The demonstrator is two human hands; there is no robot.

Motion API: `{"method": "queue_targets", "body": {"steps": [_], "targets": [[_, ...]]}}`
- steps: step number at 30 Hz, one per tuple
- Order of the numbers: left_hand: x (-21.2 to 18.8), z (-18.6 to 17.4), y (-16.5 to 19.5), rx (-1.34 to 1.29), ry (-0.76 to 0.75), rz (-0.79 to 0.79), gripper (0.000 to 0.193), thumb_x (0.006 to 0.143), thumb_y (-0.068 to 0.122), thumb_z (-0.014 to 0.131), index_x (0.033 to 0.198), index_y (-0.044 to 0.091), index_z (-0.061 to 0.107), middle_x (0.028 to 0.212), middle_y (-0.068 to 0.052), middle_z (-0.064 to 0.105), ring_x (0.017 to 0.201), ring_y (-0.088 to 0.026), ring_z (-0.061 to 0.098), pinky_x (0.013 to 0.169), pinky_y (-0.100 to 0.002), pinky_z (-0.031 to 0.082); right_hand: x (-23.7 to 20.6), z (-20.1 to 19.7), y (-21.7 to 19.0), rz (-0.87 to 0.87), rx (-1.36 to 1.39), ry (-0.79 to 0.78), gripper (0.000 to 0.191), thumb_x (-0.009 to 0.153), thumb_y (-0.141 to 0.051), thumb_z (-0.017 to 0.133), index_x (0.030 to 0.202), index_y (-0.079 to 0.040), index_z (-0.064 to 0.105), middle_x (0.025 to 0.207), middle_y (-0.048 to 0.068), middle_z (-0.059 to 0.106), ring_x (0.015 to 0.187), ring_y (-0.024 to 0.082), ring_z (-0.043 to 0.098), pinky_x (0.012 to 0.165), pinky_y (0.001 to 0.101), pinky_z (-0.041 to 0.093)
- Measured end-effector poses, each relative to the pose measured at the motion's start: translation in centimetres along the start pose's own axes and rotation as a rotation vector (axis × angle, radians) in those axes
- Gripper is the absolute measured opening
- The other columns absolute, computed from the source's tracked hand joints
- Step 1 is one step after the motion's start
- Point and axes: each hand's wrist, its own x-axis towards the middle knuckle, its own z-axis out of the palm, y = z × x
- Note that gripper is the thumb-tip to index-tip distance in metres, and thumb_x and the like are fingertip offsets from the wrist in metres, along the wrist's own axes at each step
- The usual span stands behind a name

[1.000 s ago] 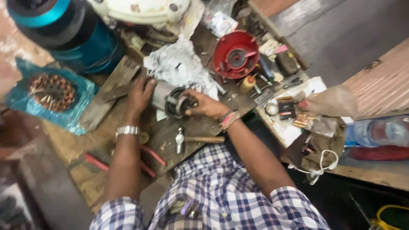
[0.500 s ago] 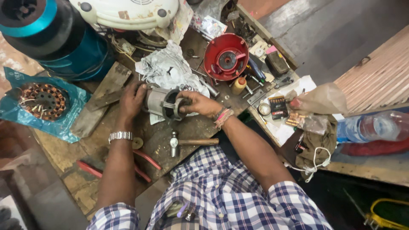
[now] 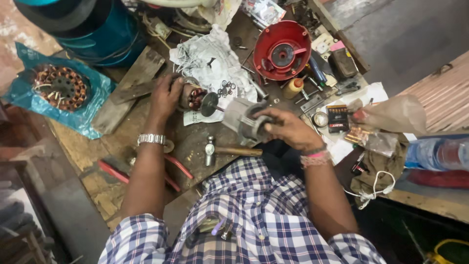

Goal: The person assembles an electrical motor by inserting washers and a rotor into a motor housing, then uses a hammer to tap the components into place. The person repeatedly checks fitment and reassembles the motor with a red housing.

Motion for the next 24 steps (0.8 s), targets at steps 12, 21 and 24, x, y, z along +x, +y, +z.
{"method": "queue_targets", "body": {"steps": [12,21,24], "targets": [[0.0,-0.1,-2.3,0.030,0.022,-0.026,0.036,0.104,0.038,0.061,0.121,0.009,0.071,0.107,-0.021,0.068,0.101,-0.039,0.066,0.089,-0.045,0.052,0.2,2.3,-0.3,0.166,-0.060,0.349,0.060,0.091,-0.020,0.069,0.145,-0.011,0.046,0.109,0.011,0.067,0.091,0.022,0.072,0.079,0.0406,0.064],[-0.3,-0.1,-1.5,0.033,0.029,-0.041,0.035,0.104,0.039,0.061,0.120,0.009,0.071,0.108,-0.022,0.068,0.102,-0.039,0.066,0.089,-0.046,0.052,-0.1,6.5,-3.2,-0.385,-1.337,0.742,0.036,0.093,-0.024,0.078,0.122,-0.004,0.069,0.100,0.017,0.073,0.087,0.035,0.070,0.078,0.0442,0.054],[-0.3,-0.2,-0.5,0.031,0.034,-0.028,0.035,0.104,0.039,0.061,0.121,0.009,0.071,0.109,-0.022,0.069,0.103,-0.039,0.066,0.090,-0.045,0.052,3.5,9.3,-2.1,-0.494,-1.282,0.641,0.027,0.090,-0.023,0.078,0.110,-0.006,0.074,0.097,0.015,0.074,0.089,0.032,0.070,0.080,0.0441,0.054]]}}
